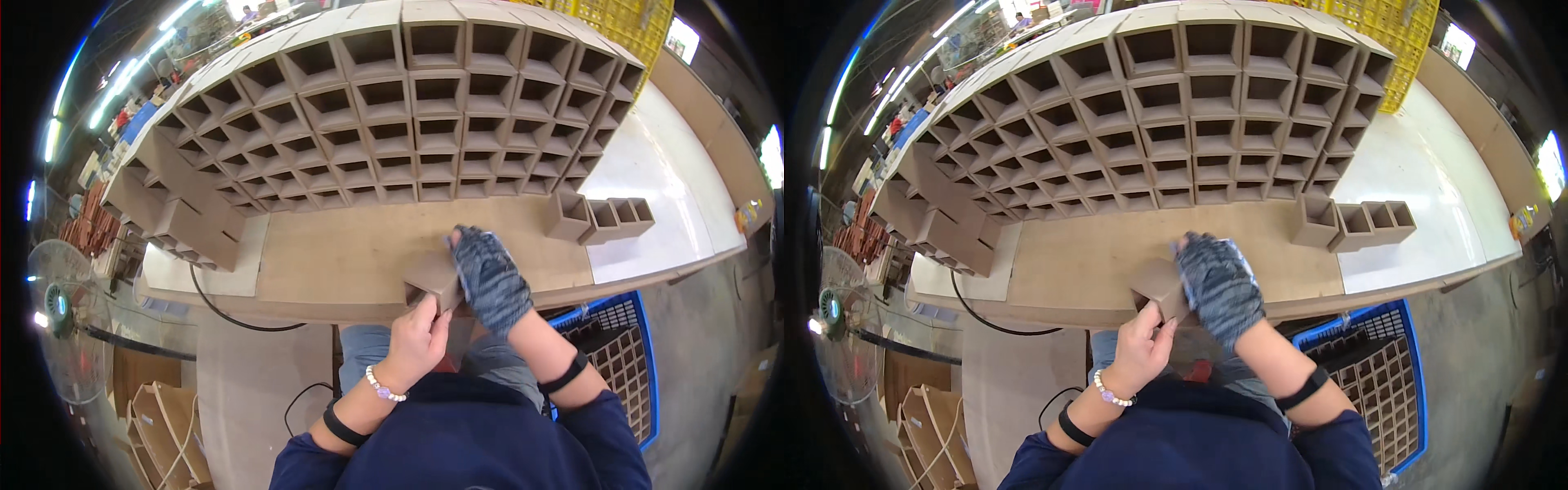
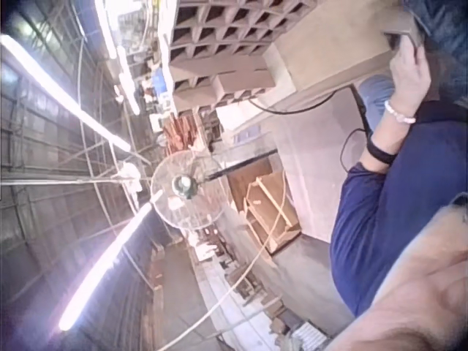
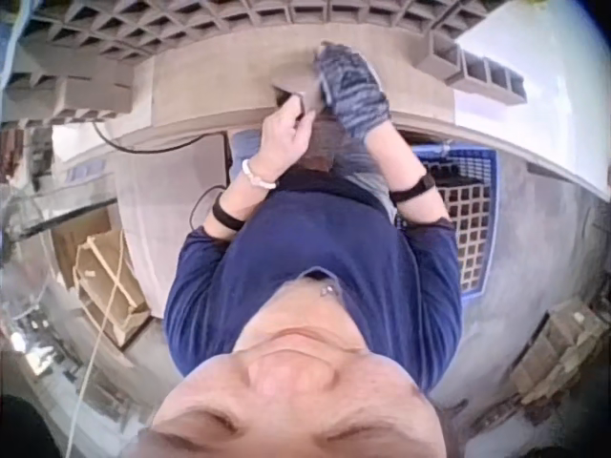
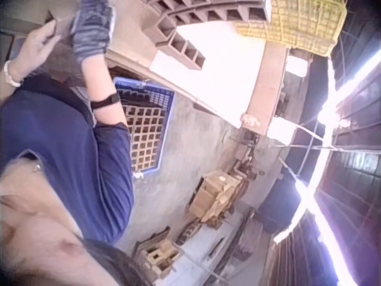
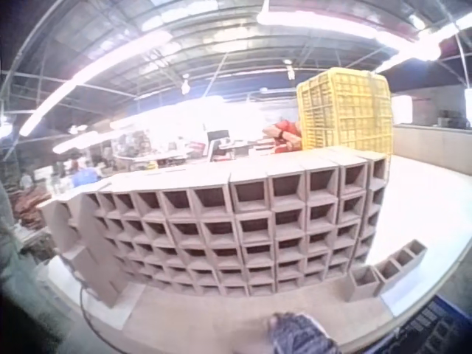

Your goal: Manually sanding the edges and surfaces of small square wooden blocks in a manufacturing environment.

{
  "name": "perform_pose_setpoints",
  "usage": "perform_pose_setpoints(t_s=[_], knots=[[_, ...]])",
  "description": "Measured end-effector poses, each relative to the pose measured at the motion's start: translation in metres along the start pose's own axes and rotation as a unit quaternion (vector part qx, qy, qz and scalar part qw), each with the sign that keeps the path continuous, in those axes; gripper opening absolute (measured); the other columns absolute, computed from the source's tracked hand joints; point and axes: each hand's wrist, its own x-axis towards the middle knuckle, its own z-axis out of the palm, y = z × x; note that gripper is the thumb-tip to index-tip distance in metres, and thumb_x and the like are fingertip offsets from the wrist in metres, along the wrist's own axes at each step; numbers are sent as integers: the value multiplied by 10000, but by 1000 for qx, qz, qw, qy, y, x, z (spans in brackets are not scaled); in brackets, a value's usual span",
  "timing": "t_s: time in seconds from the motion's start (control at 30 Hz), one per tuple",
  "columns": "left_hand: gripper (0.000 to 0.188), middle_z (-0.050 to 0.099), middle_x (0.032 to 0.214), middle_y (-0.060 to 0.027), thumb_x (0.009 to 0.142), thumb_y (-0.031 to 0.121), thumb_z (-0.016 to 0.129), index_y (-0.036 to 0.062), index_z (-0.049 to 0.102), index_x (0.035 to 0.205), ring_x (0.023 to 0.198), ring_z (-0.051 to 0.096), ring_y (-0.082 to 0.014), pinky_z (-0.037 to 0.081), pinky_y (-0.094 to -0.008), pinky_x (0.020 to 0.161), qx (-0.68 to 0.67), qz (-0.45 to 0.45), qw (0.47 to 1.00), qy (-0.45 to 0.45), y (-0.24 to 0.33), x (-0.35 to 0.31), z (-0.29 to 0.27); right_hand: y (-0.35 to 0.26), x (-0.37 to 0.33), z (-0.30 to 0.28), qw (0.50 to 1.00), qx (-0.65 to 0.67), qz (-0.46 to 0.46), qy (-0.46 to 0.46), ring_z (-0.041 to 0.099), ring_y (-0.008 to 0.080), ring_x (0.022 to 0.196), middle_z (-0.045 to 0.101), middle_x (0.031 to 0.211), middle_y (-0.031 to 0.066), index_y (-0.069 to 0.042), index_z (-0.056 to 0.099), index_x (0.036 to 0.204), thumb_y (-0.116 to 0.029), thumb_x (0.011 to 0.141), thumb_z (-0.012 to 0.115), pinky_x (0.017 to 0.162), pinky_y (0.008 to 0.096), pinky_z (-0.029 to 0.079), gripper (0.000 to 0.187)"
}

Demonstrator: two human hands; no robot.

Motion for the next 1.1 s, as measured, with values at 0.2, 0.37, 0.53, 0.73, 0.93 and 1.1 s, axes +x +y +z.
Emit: perform_pose_setpoints(t_s=[0.2,0.37,0.53,0.73,0.93,1.1], knots=[[125,508,619,-149,788,33,602,2,483,811,560,540,-332,414,-398,504,-13,140,990,27,-3,1,-3,-61,-24,-13,991,34,-131,11,519,331,1110,549,1169,197,-7,536,1153,-169,794,524,1017,430,341,394],[145,492,611,-147,797,33,591,7,452,770,541,520,-330,397,-391,490,-16,-13,1000,8,-3,-2,-3,-5,4,3,999,-35,-19,12,506,327,1126,538,1177,211,43,500,1167,-198,782,539,1014,419,342,455],[150,568,693,-147,794,40,608,-21,514,894,616,585,-305,450,-352,543,-18,73,997,-1,-4,-2,-5,-55,-25,-5,993,42,-112,3,523,319,1093,571,1115,183,12,545,1113,-166,768,532,998,417,353,389],[235,649,869,-100,858,64,576,-34,542,1069,792,624,-172,474,-247,723,-234,-112,966,19,3,-5,-5,28,-21,16,988,-149,29,-41,473,303,1184,519,1244,184,-34,522,1201,-160,827,474,1033,420,317,398],[167,624,833,-44,899,63,523,-42,539,1027,812,584,-110,459,-247,689,-329,-198,922,40,-8,0,-20,16,-12,-20,998,-48,21,41,436,343,1210,446,1318,194,-55,408,1334,-75,808,469,1053,452,289,530],[152,598,714,-145,821,12,571,-41,537,960,685,622,-281,464,-338,580,-1,-69,997,22,3,1,-12,-29,-5,-28,996,20,-65,51,479,326,1165,495,1255,197,-28,461,1268,-107,812,484,1039,449,307,463]])
